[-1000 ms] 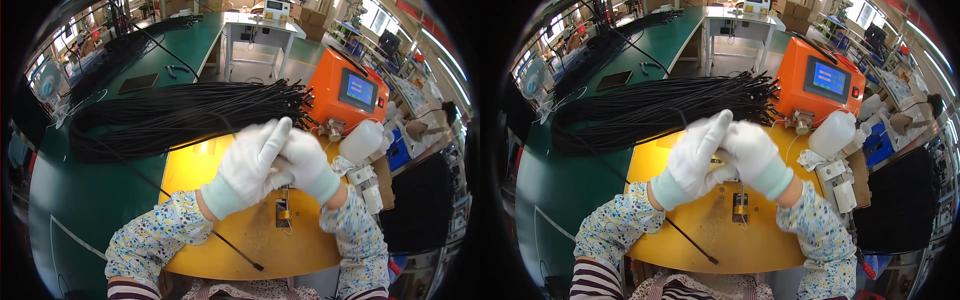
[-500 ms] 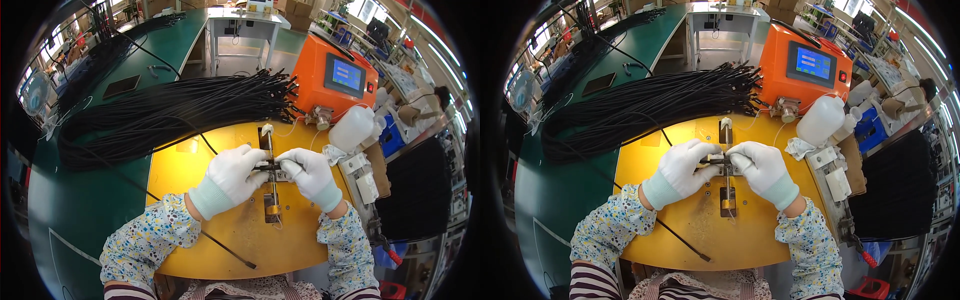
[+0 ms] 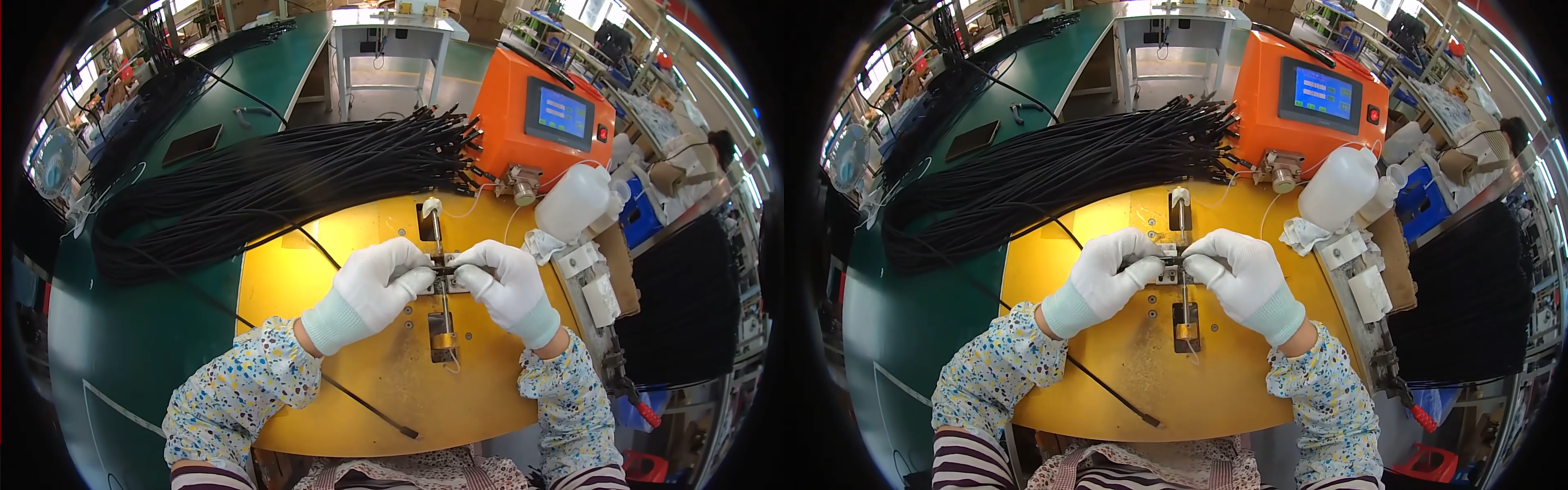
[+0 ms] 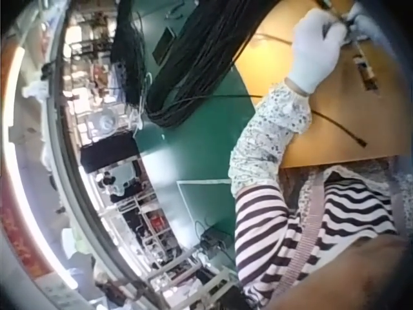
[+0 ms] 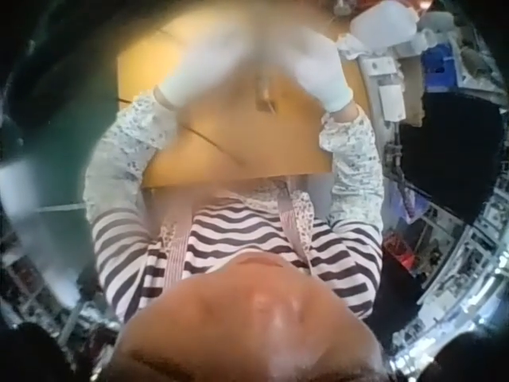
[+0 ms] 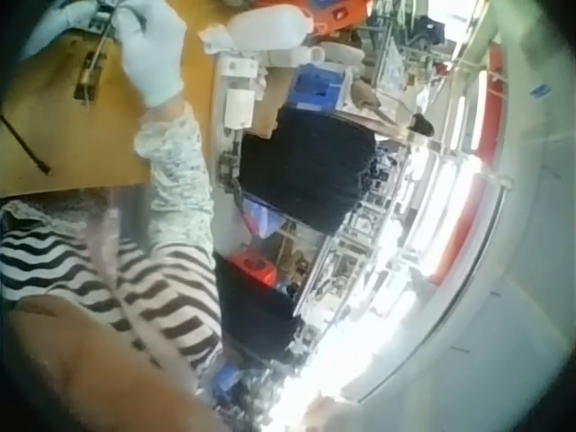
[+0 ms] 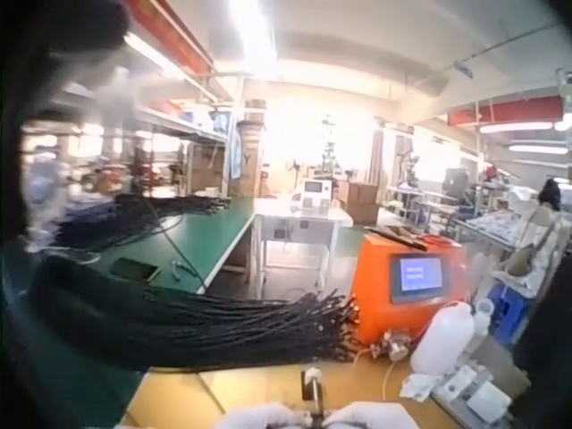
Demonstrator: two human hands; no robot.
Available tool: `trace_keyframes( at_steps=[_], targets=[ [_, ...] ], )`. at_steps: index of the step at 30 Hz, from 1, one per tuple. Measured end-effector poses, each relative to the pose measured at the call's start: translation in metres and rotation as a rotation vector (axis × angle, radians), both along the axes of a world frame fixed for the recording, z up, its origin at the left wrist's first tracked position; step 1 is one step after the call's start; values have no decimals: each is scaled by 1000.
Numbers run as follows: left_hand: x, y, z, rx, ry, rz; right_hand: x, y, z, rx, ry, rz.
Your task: Processing the ends of individual black wires using a machine jig on a factory assembly line.
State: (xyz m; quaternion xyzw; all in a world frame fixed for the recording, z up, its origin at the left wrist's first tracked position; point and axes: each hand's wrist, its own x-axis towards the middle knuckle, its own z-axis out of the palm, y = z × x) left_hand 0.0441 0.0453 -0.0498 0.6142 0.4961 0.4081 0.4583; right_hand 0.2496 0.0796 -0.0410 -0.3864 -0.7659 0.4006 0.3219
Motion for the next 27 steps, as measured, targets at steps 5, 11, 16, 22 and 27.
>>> trace_keyframes(
  at_steps=[5, 11, 16, 22, 27],
  targets=[
    [-1, 0, -6, -15, -118, -49, -5, -1, 4, -217, 11, -1],
    [-3, 5, -20, 433, 486, 23, 2, 21, -20, 391, -166, 34],
    [-8, 7, -29, 798, 942, 19, -1, 23, -20, 652, -341, 30],
    [-9, 5, -31, 844, 995, 4, 0, 56, 1, 527, -220, -56],
    [-9, 6, -35, 851, 1006, -4, -46, 116, 21, 824, -729, 22]
  ],
)
